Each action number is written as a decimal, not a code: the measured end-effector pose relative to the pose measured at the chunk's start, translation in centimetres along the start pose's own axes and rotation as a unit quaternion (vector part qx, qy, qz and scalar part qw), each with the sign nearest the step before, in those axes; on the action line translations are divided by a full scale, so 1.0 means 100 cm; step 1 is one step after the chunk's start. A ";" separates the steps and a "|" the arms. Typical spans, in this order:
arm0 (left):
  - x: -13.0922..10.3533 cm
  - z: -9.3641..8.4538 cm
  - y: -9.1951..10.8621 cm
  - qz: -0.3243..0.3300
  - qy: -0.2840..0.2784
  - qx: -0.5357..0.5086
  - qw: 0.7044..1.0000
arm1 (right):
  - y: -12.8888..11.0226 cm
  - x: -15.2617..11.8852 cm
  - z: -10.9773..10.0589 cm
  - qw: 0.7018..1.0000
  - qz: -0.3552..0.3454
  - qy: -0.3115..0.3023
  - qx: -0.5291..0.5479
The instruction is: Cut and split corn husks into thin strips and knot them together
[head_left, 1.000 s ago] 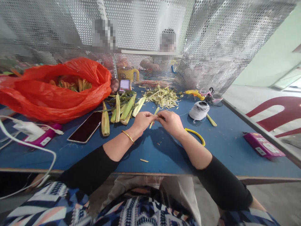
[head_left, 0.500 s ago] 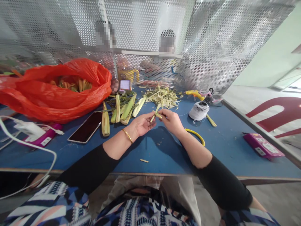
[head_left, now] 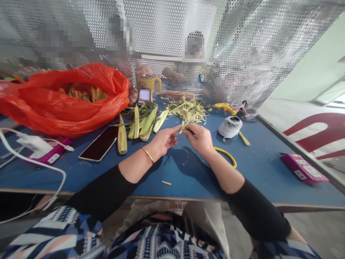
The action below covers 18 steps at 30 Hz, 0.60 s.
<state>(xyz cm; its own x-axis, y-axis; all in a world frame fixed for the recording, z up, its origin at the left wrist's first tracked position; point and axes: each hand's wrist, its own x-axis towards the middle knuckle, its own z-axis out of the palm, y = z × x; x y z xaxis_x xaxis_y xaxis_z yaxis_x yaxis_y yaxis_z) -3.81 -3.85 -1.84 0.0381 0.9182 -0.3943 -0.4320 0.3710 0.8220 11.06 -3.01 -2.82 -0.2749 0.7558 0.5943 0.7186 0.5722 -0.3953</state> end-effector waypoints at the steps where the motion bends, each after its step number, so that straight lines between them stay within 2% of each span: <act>1: 0.001 -0.001 -0.001 0.038 0.015 0.034 0.999 | 0.000 0.000 -0.001 1.000 -0.001 0.002 -0.002; 3: 0.003 -0.002 -0.002 0.119 0.024 0.092 0.988 | 0.000 0.000 -0.002 1.000 -0.008 0.002 -0.006; 5: 0.004 -0.002 -0.002 0.149 -0.005 0.118 0.982 | -0.001 0.001 -0.004 1.000 -0.013 0.001 -0.005; 9: 0.004 -0.003 -0.001 0.076 -0.077 0.083 0.991 | -0.002 0.001 -0.003 0.999 0.018 0.001 0.030; 13: 0.005 -0.004 0.002 0.036 -0.057 0.023 0.997 | -0.002 0.002 -0.002 0.994 0.062 -0.021 0.082; 18: 0.006 -0.005 0.006 -0.060 -0.047 -0.045 0.996 | -0.003 0.002 -0.002 0.998 0.032 0.003 0.049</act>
<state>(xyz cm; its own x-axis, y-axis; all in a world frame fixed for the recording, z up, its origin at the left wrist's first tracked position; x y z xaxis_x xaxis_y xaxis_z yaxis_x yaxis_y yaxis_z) -4.48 -3.13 -1.74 0.1776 0.8782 -0.4441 -0.4983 0.4695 0.7289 10.90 -3.11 -2.51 -0.2264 0.7899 0.5699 0.6683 0.5517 -0.4990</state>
